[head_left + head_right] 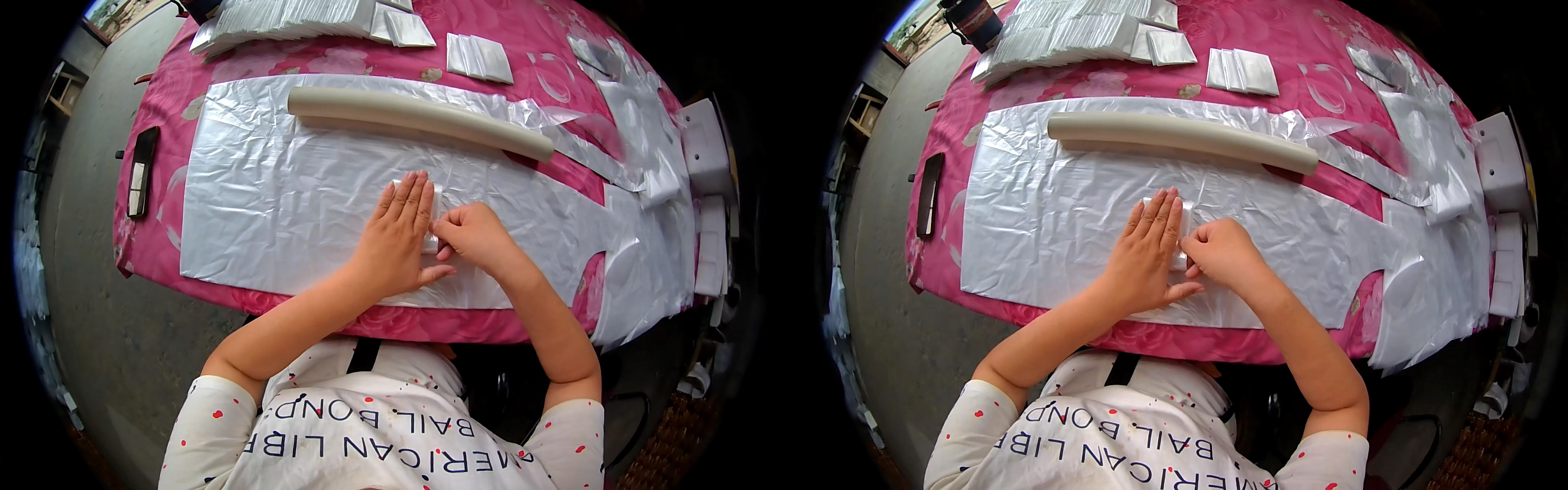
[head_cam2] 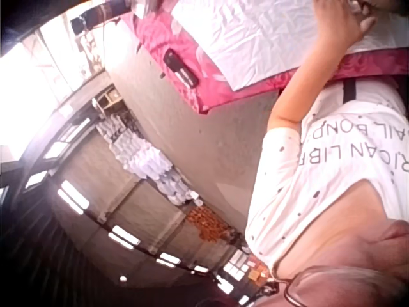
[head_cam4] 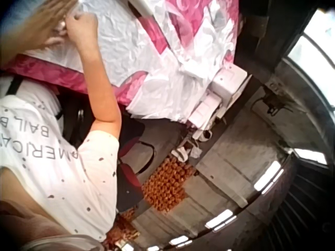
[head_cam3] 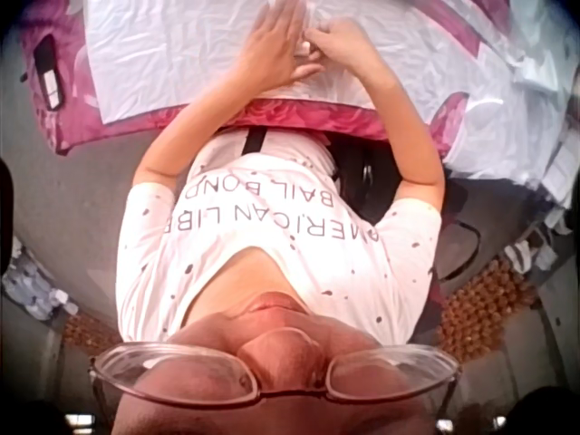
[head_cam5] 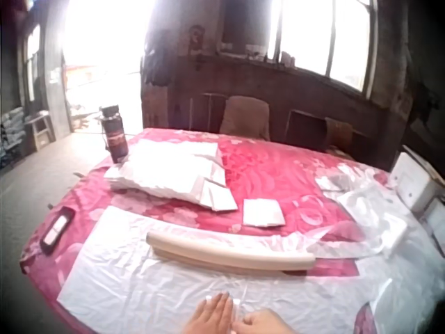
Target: The person unrolls a roll of clear plastic wrap on a pink tablecloth, cuts a sheet, folds it into a small pouch, and places it on a stack. The person repeats this process multiple times, handling the plastic wrap roll and the finished pouches.
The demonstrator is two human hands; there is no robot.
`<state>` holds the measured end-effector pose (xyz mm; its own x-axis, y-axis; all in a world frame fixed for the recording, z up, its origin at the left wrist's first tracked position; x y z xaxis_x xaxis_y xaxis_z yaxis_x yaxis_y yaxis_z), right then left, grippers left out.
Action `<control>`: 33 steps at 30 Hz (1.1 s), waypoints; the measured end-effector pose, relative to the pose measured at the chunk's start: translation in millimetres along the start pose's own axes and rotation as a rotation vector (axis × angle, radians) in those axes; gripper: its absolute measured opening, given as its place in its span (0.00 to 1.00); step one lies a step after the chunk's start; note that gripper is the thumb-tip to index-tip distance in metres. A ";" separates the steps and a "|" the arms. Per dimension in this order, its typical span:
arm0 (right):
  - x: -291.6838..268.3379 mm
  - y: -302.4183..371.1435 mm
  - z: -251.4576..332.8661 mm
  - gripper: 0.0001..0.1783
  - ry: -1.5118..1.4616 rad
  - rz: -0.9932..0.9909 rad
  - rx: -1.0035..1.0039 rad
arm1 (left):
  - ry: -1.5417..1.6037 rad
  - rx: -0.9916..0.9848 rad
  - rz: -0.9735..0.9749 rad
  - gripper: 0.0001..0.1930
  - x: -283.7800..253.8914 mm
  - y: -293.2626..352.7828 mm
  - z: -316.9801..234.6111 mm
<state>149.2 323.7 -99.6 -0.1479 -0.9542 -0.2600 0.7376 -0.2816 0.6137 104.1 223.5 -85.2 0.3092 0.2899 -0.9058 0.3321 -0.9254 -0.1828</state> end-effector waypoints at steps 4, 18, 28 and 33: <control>-0.6 9.2 3.0 0.09 0.128 -0.042 -0.043 | 0.017 0.018 0.018 0.56 0.0 -0.7 -2.0; 32.1 29.2 60.7 0.32 0.964 -0.419 -0.911 | 0.765 -0.145 -0.146 0.29 -51.6 69.5 29.6; 168.9 38.0 52.4 0.34 0.651 -0.059 -0.948 | 1.544 -1.210 0.075 0.14 1.5 249.9 45.4; 228.4 76.5 44.5 0.28 0.495 0.271 -1.084 | 1.141 -0.979 -0.041 0.07 -12.2 242.8 53.5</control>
<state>142.5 79.8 -78.8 0.1883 -0.7606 -0.6213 0.9077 0.3763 -0.1856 133.2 -17.8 -139.0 0.6406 0.7665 -0.0465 0.6624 -0.5210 0.5382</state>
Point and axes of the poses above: each hand's wrist, its own y-axis away from the middle knuckle, its own x-axis out of the palm, z = x × y, the point moved 7 cm from there along -y, towards the middle knuckle, and after that the axes turned 1 degree about z, right-handed, at the moved point
